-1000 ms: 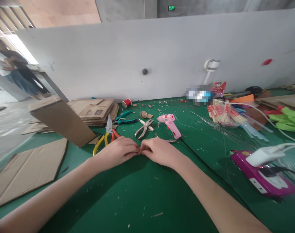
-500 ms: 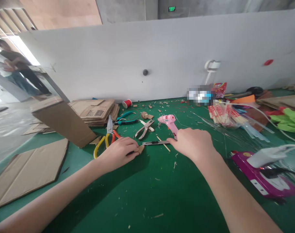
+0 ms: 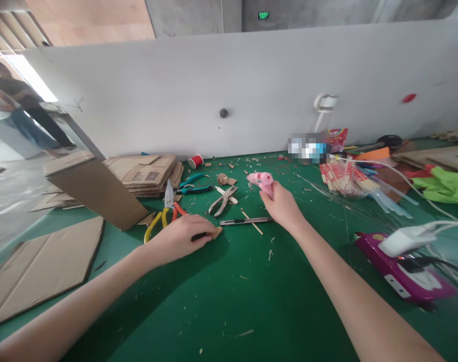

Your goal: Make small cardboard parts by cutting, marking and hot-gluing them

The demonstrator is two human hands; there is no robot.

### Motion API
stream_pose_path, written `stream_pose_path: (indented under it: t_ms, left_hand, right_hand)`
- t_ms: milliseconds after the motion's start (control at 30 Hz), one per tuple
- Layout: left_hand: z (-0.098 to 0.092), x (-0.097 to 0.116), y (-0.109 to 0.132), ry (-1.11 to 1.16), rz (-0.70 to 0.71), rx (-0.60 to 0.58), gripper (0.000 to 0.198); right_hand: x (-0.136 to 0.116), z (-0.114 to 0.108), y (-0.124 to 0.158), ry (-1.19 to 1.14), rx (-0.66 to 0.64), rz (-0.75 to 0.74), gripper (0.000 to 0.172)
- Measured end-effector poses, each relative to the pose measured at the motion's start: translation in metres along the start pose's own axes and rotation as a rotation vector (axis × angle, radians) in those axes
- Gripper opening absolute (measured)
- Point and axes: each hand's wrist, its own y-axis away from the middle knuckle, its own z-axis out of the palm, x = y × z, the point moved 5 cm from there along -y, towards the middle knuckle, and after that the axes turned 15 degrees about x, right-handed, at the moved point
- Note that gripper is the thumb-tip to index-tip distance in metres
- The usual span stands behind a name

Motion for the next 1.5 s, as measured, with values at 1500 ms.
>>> stream_pose_path:
  t_ms: [1500]
  left_hand:
    - [-0.021, -0.007, 0.001, -0.179, 0.004, -0.111, 0.02]
  right_hand:
    - [-0.051, -0.013, 0.058, -0.265, -0.464, 0.144, 0.037]
